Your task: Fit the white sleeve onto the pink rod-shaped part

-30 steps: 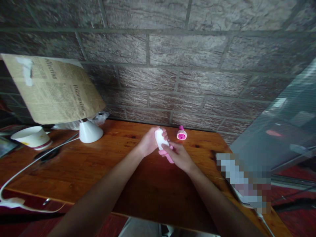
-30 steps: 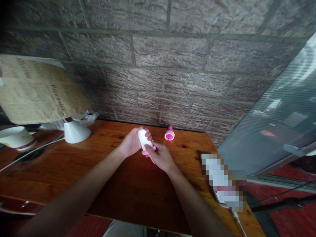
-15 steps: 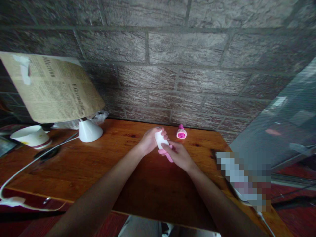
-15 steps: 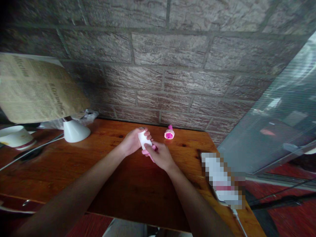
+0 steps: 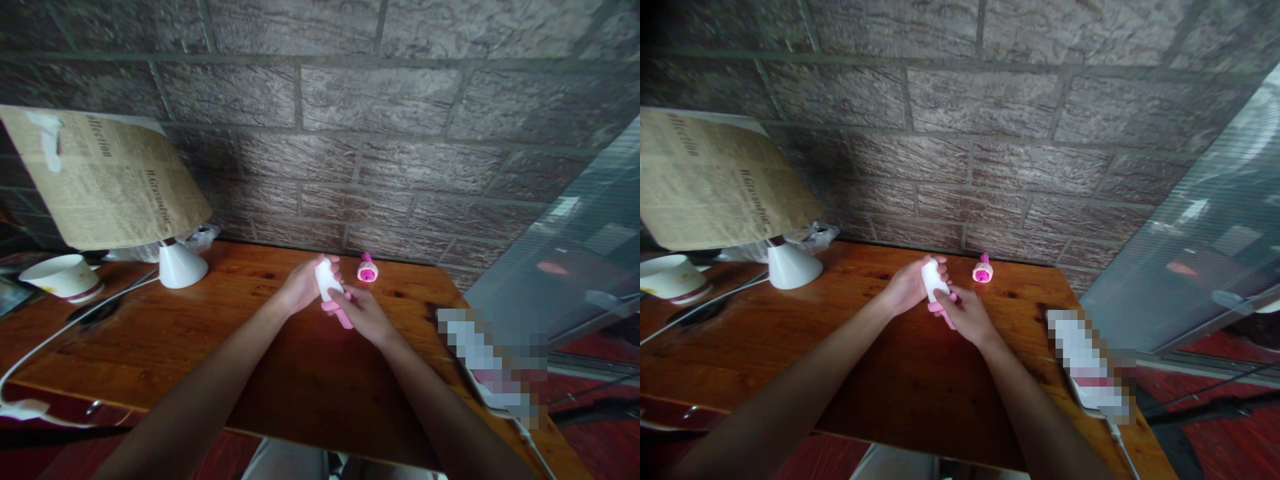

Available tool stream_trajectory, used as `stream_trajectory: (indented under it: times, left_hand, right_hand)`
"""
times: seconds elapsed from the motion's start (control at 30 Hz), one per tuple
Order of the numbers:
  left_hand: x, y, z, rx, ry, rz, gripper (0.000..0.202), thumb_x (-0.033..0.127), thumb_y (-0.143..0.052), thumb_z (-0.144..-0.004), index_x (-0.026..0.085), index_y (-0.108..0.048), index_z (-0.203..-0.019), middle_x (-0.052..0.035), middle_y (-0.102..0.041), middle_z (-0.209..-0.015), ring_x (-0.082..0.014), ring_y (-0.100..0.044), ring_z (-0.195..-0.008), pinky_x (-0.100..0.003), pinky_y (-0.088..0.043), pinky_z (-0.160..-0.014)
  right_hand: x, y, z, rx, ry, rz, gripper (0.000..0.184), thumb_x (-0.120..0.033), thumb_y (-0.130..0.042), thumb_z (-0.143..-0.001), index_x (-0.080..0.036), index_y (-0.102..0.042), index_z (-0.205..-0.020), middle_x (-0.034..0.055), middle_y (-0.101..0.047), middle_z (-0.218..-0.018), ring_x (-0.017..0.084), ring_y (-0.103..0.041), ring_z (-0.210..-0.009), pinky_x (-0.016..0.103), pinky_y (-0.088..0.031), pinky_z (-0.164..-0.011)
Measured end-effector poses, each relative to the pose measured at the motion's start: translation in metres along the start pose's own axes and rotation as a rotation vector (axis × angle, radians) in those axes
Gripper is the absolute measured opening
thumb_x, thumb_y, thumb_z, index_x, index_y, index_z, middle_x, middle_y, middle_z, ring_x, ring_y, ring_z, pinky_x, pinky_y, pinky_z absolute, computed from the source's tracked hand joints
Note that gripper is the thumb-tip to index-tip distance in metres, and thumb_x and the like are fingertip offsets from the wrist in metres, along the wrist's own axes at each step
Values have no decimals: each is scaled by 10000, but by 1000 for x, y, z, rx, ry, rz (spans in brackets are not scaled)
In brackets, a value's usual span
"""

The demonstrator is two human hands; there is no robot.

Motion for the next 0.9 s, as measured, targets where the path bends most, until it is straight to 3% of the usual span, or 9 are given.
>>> stream_trajectory:
  times: [0.1, 0.23, 0.57, 0.77, 0.9]
  left_hand:
    - [5, 4, -1, 42, -61, -85, 289, 341, -674, -823, 115, -678, -1003, -76, -690, -864, -198, -660, -804, -335, -511, -797]
    - [13, 11, -1, 101, -150, -199, 290, 324, -770, -749, 115, -722, -946, -95, -739, -900, -198, -684, -869, -322, -486, -866]
    - [19, 13, 0, 115, -291, -415, 343, 415, -774, -734, 129, -745, -920, -115, -758, -911, -235, -713, -866, -362, -506, -857]
    - [27, 12, 5, 146, -357, -477, 420, 332, -814, -692, 169, -712, -1066, -102, -755, -1004, -224, -709, -897, -342, -514, -835]
    - [31, 14, 6, 168, -399, -556, 352, 341, -801, -704, 163, -737, -1001, -97, -760, -981, -225, -705, -907, -337, -511, -847]
  right_hand:
    - [0, 2, -1, 1, -22, -39, 384, -529, -571, -850, -158, -666, -826, 70, -742, -752, 186, -686, -683, 280, -505, -644]
    - [1, 3, -1, 17, -44, -63, 406, -556, -573, -843, -163, -671, -816, 71, -745, -749, 175, -670, -636, 274, -491, -603]
    - [3, 2, -1, 15, -49, -52, 411, -564, -562, -847, -168, -667, -820, 64, -739, -732, 167, -651, -612, 269, -472, -571]
    - [0, 2, -1, 16, -64, -86, 397, -548, -586, -836, -160, -664, -806, 73, -751, -773, 183, -691, -688, 275, -494, -623]
    - [0, 2, 0, 14, -75, -89, 394, -545, -585, -839, -161, -673, -821, 72, -754, -772, 181, -693, -688, 269, -490, -609]
Point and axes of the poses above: each hand's wrist, its own z-axis away from the middle knuckle, its own y-axis out of the back of the hand, x = y × z, the point moved 6 cm from there along -z, towards the middle knuckle
